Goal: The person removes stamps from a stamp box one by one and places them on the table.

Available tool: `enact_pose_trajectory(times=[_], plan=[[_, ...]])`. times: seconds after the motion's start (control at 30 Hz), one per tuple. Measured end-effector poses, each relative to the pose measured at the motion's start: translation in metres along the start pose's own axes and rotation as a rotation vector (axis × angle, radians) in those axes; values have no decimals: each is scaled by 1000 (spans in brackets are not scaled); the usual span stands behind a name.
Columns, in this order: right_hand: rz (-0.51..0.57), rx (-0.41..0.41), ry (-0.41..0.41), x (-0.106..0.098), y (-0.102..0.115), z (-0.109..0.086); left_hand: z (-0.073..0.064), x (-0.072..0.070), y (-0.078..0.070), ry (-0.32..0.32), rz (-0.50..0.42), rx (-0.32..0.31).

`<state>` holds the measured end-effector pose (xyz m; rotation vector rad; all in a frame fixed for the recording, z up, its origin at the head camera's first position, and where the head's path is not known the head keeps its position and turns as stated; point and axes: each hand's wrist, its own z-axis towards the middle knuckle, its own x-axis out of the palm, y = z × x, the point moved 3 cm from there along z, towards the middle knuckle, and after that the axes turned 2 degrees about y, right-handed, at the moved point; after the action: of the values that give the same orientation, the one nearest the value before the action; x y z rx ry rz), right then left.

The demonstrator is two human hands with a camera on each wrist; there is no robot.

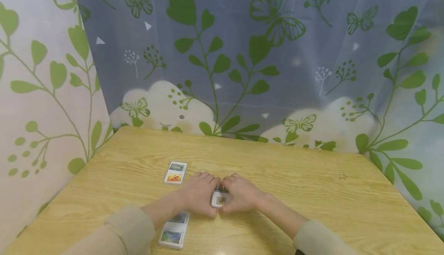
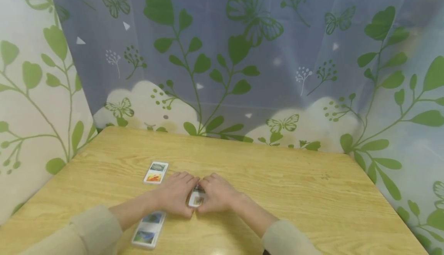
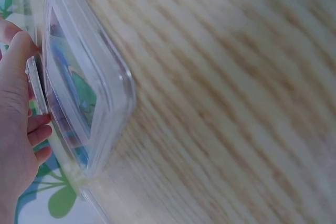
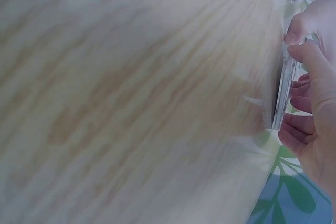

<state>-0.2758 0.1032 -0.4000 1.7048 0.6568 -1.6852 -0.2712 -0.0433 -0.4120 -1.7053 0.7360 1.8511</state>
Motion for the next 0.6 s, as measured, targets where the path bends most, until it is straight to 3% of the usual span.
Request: enact_pose_trajectory(times=[0.4,0.6], plan=[[-25,-8,88,-3,3,0,0,3,0,8,-3,6],[-67,0,73,-2,6,0,0,2,1,21,-11,-4]])
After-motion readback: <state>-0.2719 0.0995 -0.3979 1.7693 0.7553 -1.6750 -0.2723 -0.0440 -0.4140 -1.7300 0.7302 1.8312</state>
